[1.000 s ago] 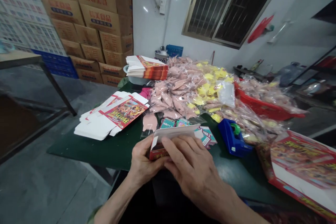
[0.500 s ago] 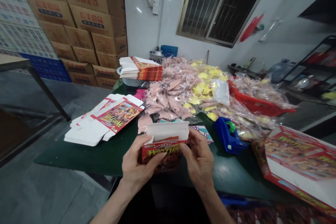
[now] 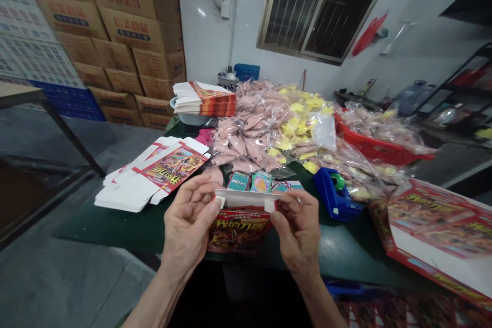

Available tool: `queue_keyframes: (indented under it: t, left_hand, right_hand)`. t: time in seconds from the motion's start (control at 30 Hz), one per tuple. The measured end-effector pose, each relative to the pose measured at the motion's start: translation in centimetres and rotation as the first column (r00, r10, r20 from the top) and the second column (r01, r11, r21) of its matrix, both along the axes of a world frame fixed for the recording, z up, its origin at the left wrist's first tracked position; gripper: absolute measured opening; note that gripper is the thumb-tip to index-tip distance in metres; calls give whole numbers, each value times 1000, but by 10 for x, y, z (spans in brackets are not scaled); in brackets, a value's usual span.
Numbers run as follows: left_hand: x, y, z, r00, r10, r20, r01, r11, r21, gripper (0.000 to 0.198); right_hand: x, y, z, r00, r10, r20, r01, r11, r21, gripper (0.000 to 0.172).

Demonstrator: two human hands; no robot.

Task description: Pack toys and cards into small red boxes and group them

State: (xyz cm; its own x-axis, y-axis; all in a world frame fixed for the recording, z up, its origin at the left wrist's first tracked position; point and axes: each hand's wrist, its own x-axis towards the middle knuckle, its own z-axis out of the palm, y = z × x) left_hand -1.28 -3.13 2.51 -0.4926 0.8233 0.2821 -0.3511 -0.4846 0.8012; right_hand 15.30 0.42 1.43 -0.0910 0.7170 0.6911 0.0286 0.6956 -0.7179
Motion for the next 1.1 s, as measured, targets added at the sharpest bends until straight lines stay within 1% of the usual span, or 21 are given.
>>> queue_keyframes:
  t: [0.03, 0.07, 0.1, 0.17, 0.2, 0.27, 0.33, 0.37, 0.4, 0.47, 0.57, 0.67, 0.73, 0.8, 0.9, 1.0, 1.1]
  left_hand:
    - [-1, 1, 1, 999, -29, -17, 29, 1000, -2, 34]
    - [-2, 2, 1, 997, -56, -57, 57, 998, 11, 30]
    - [-4, 3, 0, 991, -75, -108, 79, 996, 33, 22]
    - [-8, 3, -2, 978, -82, -192, 101, 991, 90, 6]
    - [-9, 3, -3, 974, -78, -211, 104, 988, 115, 2]
    - [-12, 0, -4, 975, -88, -202, 117, 984, 133, 3]
    - [-12, -4, -5, 975, -146, -167, 167, 980, 113, 5]
    - [-12, -6, -5, 971, -187, -152, 203, 974, 101, 11]
    - [-11, -8, -5, 964, -223, -146, 237, 968, 88, 16]
    - [-9, -12, -6, 956, -239, -167, 251, 966, 56, 20]
    - [-6, -14, -9, 953, -189, -238, 197, 980, 6, 18]
    - [-4, -14, -12, 951, -178, -254, 183, 983, -6, 18]
    - [-3, -15, -14, 955, -166, -247, 176, 984, 17, 18]
    - [-4, -15, -15, 956, -151, -251, 169, 984, 51, 17]
    - [-7, -15, -10, 951, -181, -249, 202, 977, 61, 13]
    - [-11, -14, -2, 947, -260, -186, 271, 962, 34, 9]
    - [-15, -13, 1, 931, -326, -165, 338, 940, 45, 9]
  right_hand:
    - [0, 0, 1, 1000, 27, -1, -27, 999, -30, 40]
    - [0, 0, 3, 998, 51, 26, -50, 998, -34, 39]
    - [1, 1, 4, 996, 62, 69, -61, 998, -15, 33]
    - [5, 0, 5, 989, 41, 145, -49, 997, 53, 19]
    - [8, -2, 5, 986, 27, 166, -41, 996, 77, 17]
    - [12, -6, 4, 982, 32, 188, -47, 996, 74, 18]
    - [14, -12, 5, 978, 69, 196, -81, 995, 52, 24]
    - [13, -16, 5, 979, 66, 192, -76, 996, 50, 25]
    - [12, -19, 6, 981, 39, 192, -51, 997, 57, 23]
    - [9, -24, 7, 975, -53, 214, 34, 996, 88, 17]
    - [3, -28, 9, 948, -177, 266, 138, 977, 159, 16]
    - [2, -30, 15, 909, -252, 332, 196, 961, 193, 14]
    - [2, -30, 22, 884, -255, 392, 191, 962, 195, 11]
    - [1, -31, 31, 873, -224, 433, 157, 970, 186, 10]
    - [-2, -35, 40, 867, -198, 457, 132, 976, 174, 13]
    - [-1, -39, 40, 850, -231, 473, 133, 964, 230, 15]
    - [5, -43, 36, 801, -285, 526, 127, 940, 317, 18]
